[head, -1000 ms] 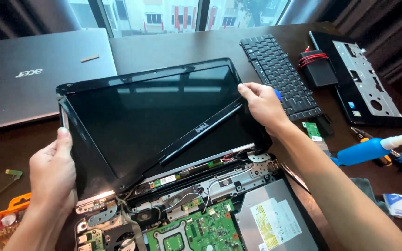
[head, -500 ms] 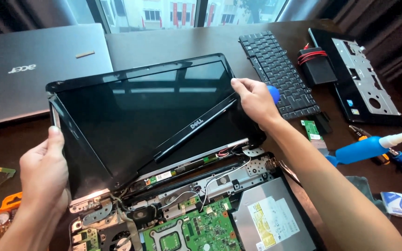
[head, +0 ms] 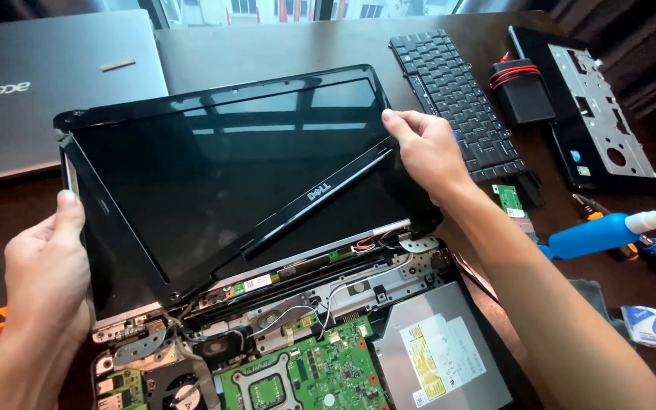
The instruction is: Disassembling a laptop by removing the screen bezel and manipulating internal components and wiring.
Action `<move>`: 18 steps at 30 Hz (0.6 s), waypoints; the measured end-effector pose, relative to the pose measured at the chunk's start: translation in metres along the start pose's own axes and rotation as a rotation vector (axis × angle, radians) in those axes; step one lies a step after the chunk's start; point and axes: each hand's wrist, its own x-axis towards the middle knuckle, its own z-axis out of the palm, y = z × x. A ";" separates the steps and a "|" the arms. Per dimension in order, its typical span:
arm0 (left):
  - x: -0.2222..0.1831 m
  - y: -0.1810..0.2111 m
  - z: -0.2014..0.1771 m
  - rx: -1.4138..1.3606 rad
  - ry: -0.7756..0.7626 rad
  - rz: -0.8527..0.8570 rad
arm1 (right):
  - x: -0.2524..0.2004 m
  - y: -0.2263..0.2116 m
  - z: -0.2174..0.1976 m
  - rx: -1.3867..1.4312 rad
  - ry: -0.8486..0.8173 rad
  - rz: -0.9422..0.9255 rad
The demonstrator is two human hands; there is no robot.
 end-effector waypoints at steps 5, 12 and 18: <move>0.006 -0.007 0.000 -0.013 -0.015 0.028 | -0.005 0.005 0.001 0.031 0.008 -0.050; -0.004 0.001 -0.002 -0.048 -0.033 0.079 | -0.012 0.003 -0.002 0.004 0.028 -0.143; -0.016 0.017 0.001 -0.110 -0.048 0.119 | -0.024 0.003 -0.001 -0.014 0.077 -0.252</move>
